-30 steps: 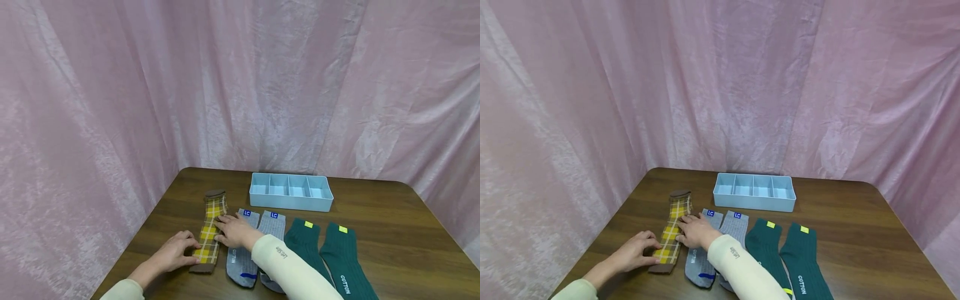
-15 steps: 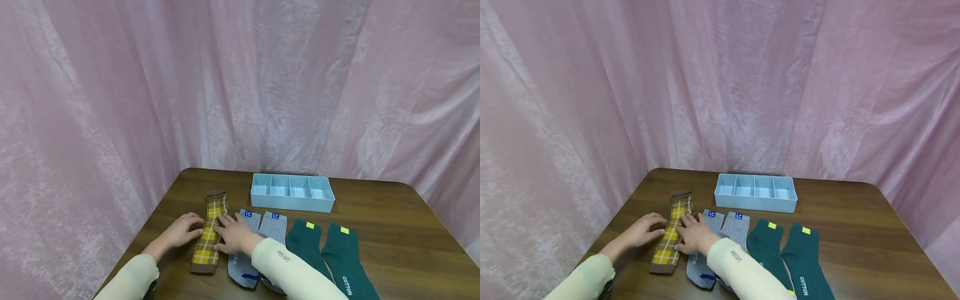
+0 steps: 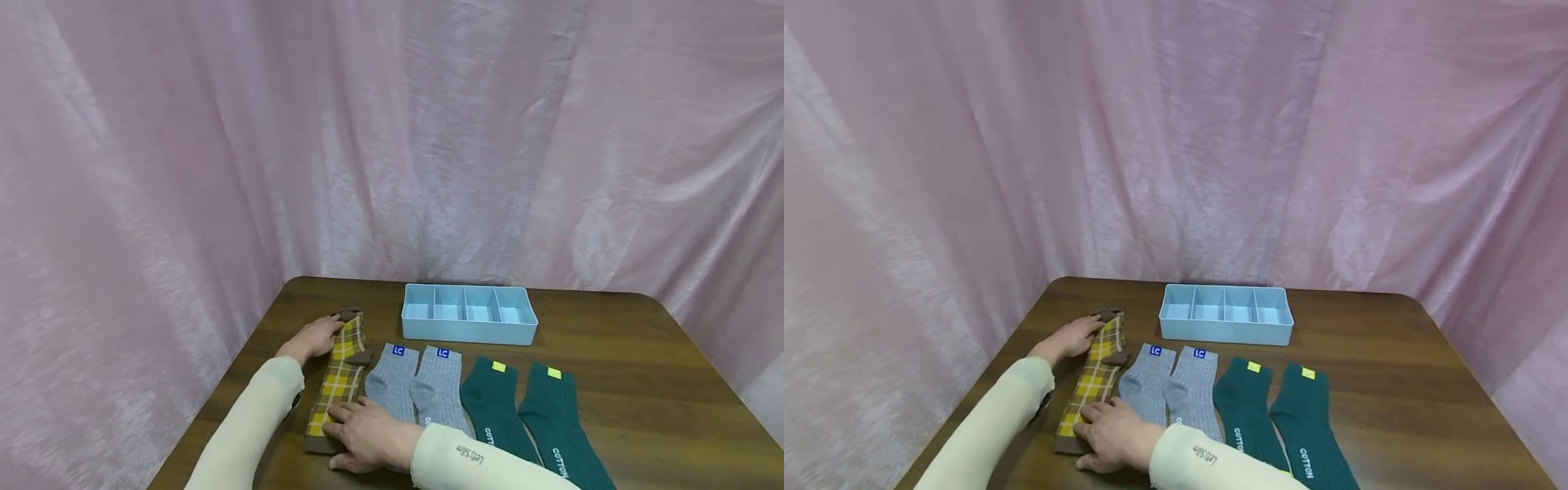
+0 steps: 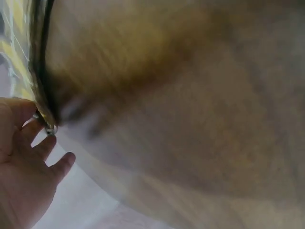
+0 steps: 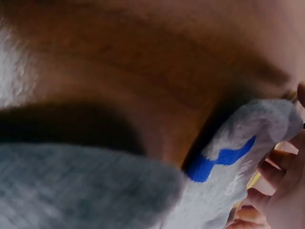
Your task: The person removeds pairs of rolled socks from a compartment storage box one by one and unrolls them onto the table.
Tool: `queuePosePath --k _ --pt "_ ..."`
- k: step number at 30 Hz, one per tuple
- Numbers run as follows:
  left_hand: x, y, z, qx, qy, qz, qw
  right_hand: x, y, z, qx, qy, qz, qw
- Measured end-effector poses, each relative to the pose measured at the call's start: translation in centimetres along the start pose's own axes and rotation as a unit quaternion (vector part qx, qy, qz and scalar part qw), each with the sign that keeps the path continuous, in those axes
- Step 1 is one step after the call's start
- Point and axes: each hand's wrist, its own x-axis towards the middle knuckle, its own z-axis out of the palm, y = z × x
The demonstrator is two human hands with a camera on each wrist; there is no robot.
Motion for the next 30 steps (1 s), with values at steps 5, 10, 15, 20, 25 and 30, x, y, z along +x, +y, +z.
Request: queuePosePath --k 5,10,15,20,25,30 --pt "0.4 -1.1 -0.5 -0.002 0.028 0.005 0.9996 0.0 -0.4 0.2 0.014 0.080 -0.003 0.997" --pt "0.8 -0.9 -0.7 0.019 0.015 0.024 0.9994 0.2 -1.1 0.4 -0.042 0.150 0.019 0.988" --pt "1.2 -1.1 -0.2 0.038 -0.031 0.008 0.9988 0.6 -1.1 0.2 -0.068 0.123 0.039 0.989" --pt "-0.2 -2.9 0.0 0.032 -0.022 -0.029 0.9988 1.0 -1.2 -0.3 -0.075 0.105 0.044 0.991" --pt "-2.3 -5.2 0.0 0.044 -0.010 -0.061 0.9971 1.6 -0.9 -0.8 -0.065 0.081 0.052 0.993" --pt "-4.6 -7.2 0.1 0.056 0.006 -0.089 0.9945 2.3 0.0 -1.2 -0.052 0.044 0.070 0.995"
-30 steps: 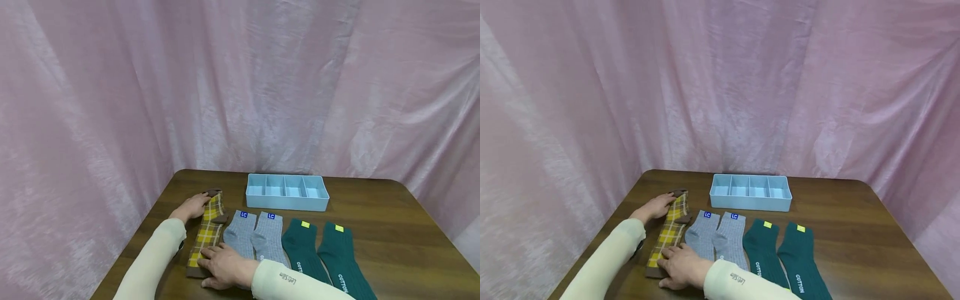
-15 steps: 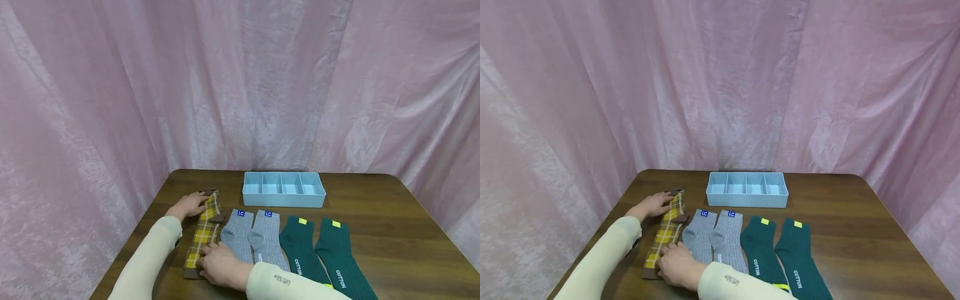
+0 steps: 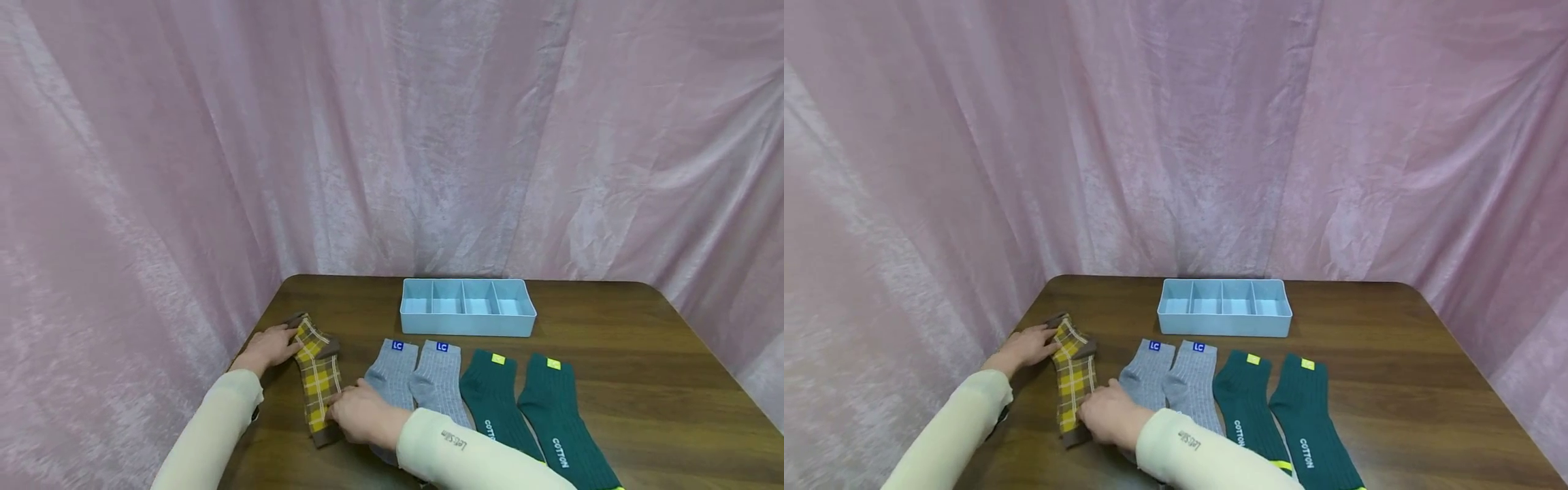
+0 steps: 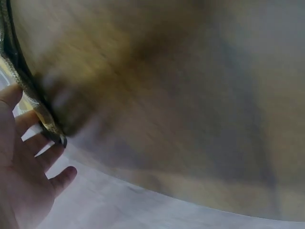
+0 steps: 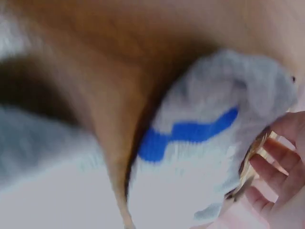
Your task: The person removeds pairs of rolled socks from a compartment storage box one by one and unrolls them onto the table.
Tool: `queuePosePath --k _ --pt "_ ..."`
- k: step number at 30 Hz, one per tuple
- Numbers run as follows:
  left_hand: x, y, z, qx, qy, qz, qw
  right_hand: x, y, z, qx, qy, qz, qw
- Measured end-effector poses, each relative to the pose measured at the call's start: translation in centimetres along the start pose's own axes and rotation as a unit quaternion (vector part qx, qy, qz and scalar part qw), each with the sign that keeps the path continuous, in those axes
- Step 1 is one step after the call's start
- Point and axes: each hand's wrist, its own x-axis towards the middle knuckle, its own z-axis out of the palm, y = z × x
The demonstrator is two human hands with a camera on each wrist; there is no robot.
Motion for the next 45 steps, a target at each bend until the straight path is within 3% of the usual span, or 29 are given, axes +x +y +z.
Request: queuePosePath --k 5,12,15,18,22,26,30,33,37,40,42,45 --pt "-1.6 -1.4 0.0 0.026 0.024 -0.011 0.9993 0.8 1.6 0.1 -0.018 -0.016 0.033 0.999" --pt "-3.7 -2.7 -0.4 0.089 0.081 0.016 0.9926 1.1 4.4 0.7 -0.081 -0.029 0.091 0.992" --pt "-4.4 -3.3 -0.2 0.093 0.127 0.039 0.9869 0.9 4.5 1.0 -0.081 0.002 0.083 0.993" --pt "-4.9 -4.0 0.2 0.077 0.160 0.084 0.9805 0.6 3.7 1.1 -0.078 0.051 0.051 0.994" --pt "-6.0 -4.4 0.6 0.038 0.136 0.123 0.9823 0.5 2.4 1.0 -0.059 0.070 0.037 0.995" --pt "-7.1 -4.4 0.7 0.021 0.107 0.107 0.9882 1.1 2.7 0.7 -0.027 0.014 0.076 0.997" --pt "-8.3 -3.9 0.6 0.034 0.115 0.109 0.9868 1.8 4.3 0.8 -0.004 -0.053 0.123 0.991" --pt "-9.4 -3.2 0.4 0.035 0.118 0.123 0.9848 2.0 5.5 1.2 -0.007 -0.072 0.148 0.986" --pt "-10.5 -2.3 0.0 -0.001 0.100 0.161 0.9820 2.0 6.3 1.2 -0.026 -0.049 0.151 0.987" --pt "-11.0 -2.0 0.0 -0.039 0.107 0.178 0.9774 2.0 6.1 1.0 -0.019 -0.028 0.126 0.991" --pt "-11.2 -1.9 0.3 -0.049 0.112 0.176 0.9768 2.2 5.7 1.0 0.001 -0.027 0.111 0.993" --pt "-11.8 -1.6 0.6 -0.060 0.086 0.146 0.9838 2.5 5.4 1.0 0.043 -0.034 0.110 0.992"
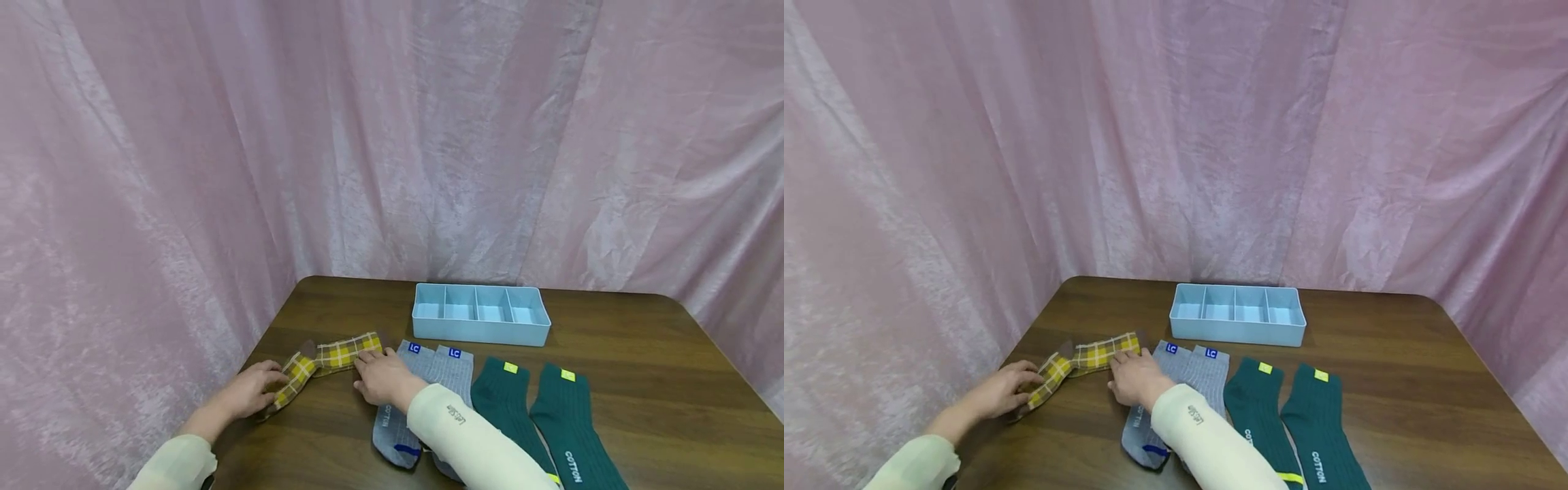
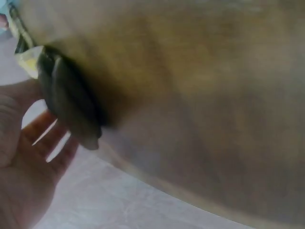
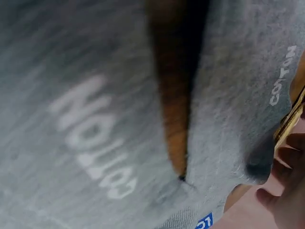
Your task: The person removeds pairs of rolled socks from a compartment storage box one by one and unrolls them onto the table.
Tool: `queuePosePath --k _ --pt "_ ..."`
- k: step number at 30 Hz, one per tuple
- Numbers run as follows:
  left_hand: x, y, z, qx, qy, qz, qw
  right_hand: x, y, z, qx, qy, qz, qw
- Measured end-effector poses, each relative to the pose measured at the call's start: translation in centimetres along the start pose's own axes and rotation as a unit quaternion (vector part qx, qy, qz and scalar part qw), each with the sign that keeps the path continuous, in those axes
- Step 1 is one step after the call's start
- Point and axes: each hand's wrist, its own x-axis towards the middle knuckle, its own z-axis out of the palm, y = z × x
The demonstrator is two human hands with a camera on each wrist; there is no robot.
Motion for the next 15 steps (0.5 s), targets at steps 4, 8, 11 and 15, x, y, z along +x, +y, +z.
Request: queuePosePath --k 4,8,11,15 --pt "-0.5 0.8 0.2 -0.047 -0.054 -0.012 0.9973 0.4 0.5 0.3 0.032 -0.020 0.032 0.999" --pt "-0.3 2.0 0.3 -0.130 -0.084 0.014 0.9879 0.7 1.6 0.1 0.010 -0.033 0.062 0.998" --pt "0.0 2.9 0.6 -0.163 -0.091 0.032 0.9819 0.7 1.6 -0.1 -0.010 -0.015 0.052 0.998" --pt "0.2 4.1 1.3 -0.148 -0.076 0.037 0.9853 0.3 0.6 -0.2 -0.020 0.023 -0.008 1.000"
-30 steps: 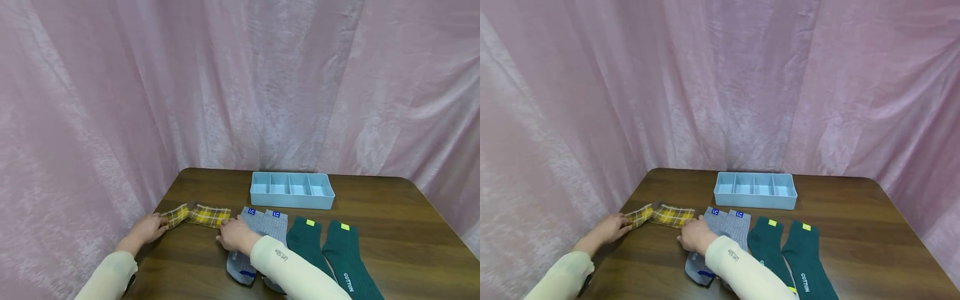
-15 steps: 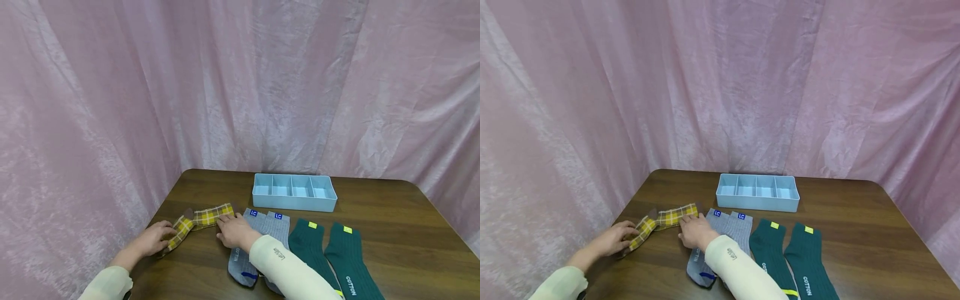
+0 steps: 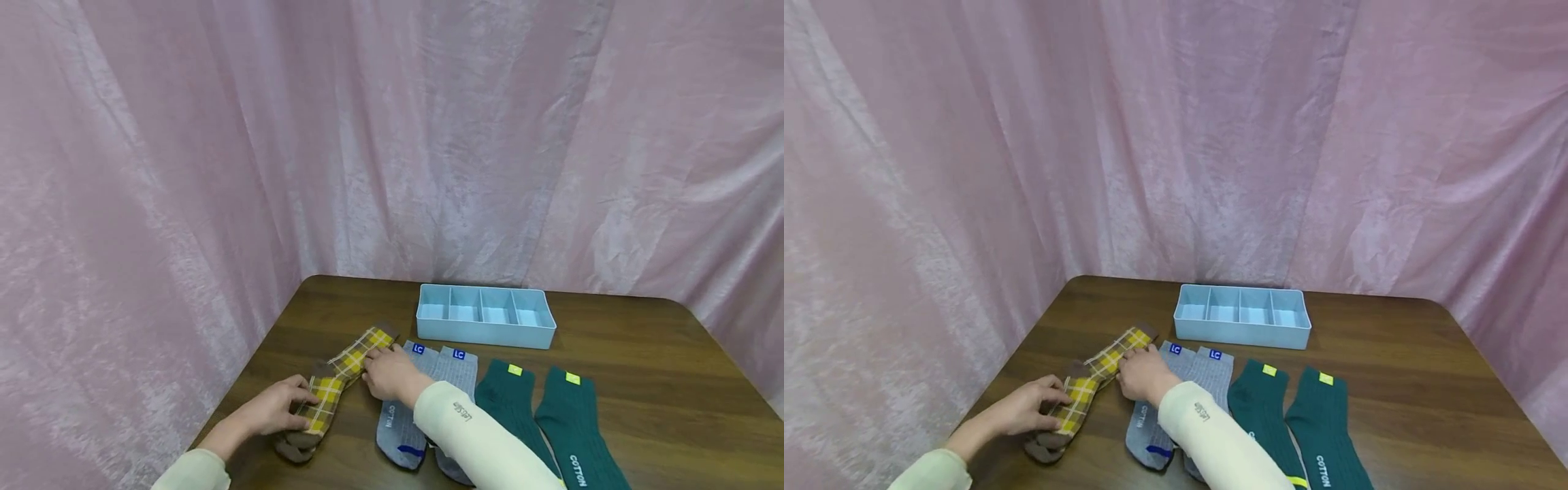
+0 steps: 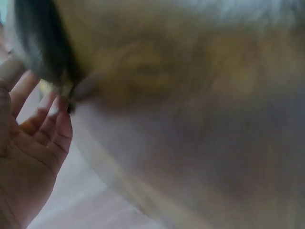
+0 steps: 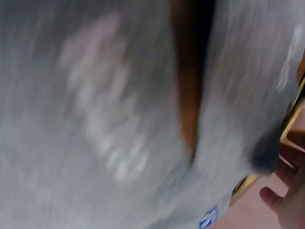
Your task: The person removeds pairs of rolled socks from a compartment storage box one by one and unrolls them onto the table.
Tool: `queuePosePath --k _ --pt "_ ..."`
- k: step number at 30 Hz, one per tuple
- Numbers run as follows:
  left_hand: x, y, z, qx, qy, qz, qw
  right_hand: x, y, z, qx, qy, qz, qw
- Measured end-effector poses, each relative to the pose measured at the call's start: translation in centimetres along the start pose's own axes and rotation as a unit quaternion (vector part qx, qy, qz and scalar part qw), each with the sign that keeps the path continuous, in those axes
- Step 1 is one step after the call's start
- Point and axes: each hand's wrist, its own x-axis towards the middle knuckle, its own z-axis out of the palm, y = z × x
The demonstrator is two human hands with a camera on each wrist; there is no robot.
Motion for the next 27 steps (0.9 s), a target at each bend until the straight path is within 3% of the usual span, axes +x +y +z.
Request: queuePosePath --k 2,5,8,12,21,24,27 --pt "0.1 0.2 0.4 0.012 0.004 -0.001 0.9999 0.0 -0.7 0.1 0.002 0.003 -0.019 1.000" --pt "0.5 0.7 0.9 0.019 0.004 0.010 0.9998 0.0 -1.0 0.1 0.014 -0.016 -0.003 1.000" --pt "0.9 1.4 1.4 0.017 0.001 0.035 0.9992 0.1 -0.4 -0.1 0.020 -0.031 0.026 0.999" --pt "1.6 2.4 2.2 0.015 -0.002 0.073 0.9972 0.1 0.7 0.0 0.029 -0.036 0.034 0.998" --pt "2.8 4.3 3.0 0.041 -0.008 0.106 0.9935 -0.3 2.3 0.2 0.028 -0.025 0.047 0.998" --pt "3.1 4.1 2.6 0.006 -0.015 0.101 0.9947 -0.5 2.2 0.2 0.045 -0.020 0.041 0.998" --pt "3.8 3.4 1.7 -0.044 -0.003 0.076 0.9961 -1.1 2.0 0.2 0.079 0.000 0.034 0.996"
